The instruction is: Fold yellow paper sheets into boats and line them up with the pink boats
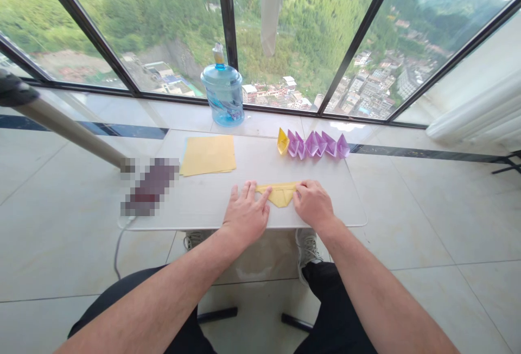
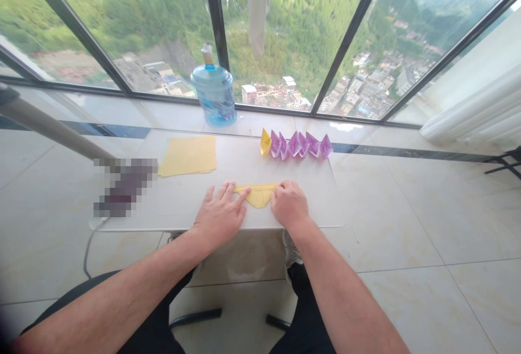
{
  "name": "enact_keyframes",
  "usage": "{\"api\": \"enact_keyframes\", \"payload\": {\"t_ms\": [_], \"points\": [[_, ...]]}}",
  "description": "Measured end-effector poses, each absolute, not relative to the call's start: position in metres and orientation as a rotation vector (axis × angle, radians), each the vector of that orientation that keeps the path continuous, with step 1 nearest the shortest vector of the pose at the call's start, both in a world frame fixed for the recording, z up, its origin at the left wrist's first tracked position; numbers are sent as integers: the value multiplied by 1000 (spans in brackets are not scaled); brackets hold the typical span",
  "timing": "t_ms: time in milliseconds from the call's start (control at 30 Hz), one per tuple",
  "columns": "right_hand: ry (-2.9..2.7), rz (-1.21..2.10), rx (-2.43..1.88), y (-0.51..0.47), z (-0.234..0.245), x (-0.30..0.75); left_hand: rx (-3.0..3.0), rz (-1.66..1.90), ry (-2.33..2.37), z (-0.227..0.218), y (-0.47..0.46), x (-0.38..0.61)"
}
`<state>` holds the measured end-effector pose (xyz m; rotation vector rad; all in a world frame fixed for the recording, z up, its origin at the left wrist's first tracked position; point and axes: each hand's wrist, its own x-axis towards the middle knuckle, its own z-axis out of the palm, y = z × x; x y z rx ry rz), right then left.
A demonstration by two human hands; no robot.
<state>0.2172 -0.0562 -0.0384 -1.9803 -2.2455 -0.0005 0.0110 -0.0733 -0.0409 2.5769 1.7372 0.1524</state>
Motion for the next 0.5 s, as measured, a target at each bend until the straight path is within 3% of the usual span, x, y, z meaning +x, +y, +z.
{"api": "enact_keyframes", "payload": {"t_ms": [267,500], "points": [[-2007,-23,-1910,-54,-39,222,2470,115,1760,-41,-72,8],[-2345,127,-1648,-59,-33,184,2460,102,1664,-43,-67,4]]}}
